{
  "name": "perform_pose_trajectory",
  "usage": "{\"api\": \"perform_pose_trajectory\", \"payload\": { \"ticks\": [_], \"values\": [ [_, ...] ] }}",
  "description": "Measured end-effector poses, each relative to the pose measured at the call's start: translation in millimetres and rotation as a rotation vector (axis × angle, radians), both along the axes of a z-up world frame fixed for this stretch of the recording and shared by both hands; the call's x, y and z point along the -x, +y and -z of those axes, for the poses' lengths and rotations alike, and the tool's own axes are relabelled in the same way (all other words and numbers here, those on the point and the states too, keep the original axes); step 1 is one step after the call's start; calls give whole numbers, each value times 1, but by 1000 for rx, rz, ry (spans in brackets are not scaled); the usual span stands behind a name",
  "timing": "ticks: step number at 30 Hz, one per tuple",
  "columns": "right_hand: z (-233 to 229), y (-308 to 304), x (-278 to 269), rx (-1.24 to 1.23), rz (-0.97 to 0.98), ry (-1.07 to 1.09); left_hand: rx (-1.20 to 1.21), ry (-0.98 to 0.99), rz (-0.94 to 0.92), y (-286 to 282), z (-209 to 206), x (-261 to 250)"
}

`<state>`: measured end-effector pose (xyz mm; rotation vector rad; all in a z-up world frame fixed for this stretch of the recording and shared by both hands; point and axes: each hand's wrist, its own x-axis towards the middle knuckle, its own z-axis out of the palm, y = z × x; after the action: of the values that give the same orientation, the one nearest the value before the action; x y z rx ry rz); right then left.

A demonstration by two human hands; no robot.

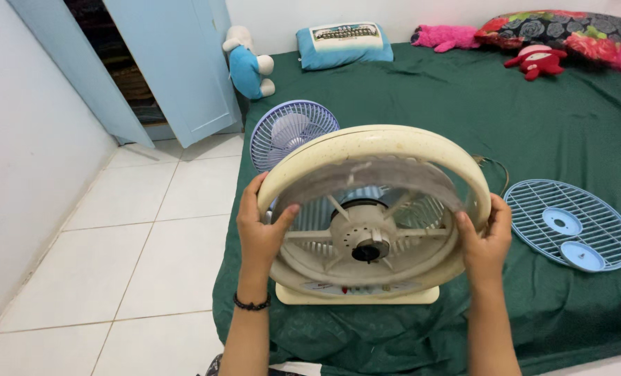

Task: The person handles a small purple fan and a larger beige fan on a bed. They rotate the small fan, then pick up the larger fan and attach a blue front grill to it, securing it in place.

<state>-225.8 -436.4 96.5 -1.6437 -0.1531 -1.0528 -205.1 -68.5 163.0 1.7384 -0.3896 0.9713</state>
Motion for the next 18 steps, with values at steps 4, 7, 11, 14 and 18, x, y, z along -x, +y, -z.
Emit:
{"api": "perform_pose_trajectory", "payload": {
  "ticks": [4,7,11,14,18],
  "values": [
    [-5,12,-4,-71,187,103,83,34,-211,-21,-7,4],
    [-14,16,-4,-63,246,122,64,-7,-302,-25,-11,4],
    [-26,19,-8,-2,365,218,43,-20,-354,-28,-10,1],
    [-28,23,-6,15,386,226,99,12,-337,-29,-9,0],
    [-31,25,-5,23,379,179,-36,-260,-419,-38,-9,18]
  ]
}}
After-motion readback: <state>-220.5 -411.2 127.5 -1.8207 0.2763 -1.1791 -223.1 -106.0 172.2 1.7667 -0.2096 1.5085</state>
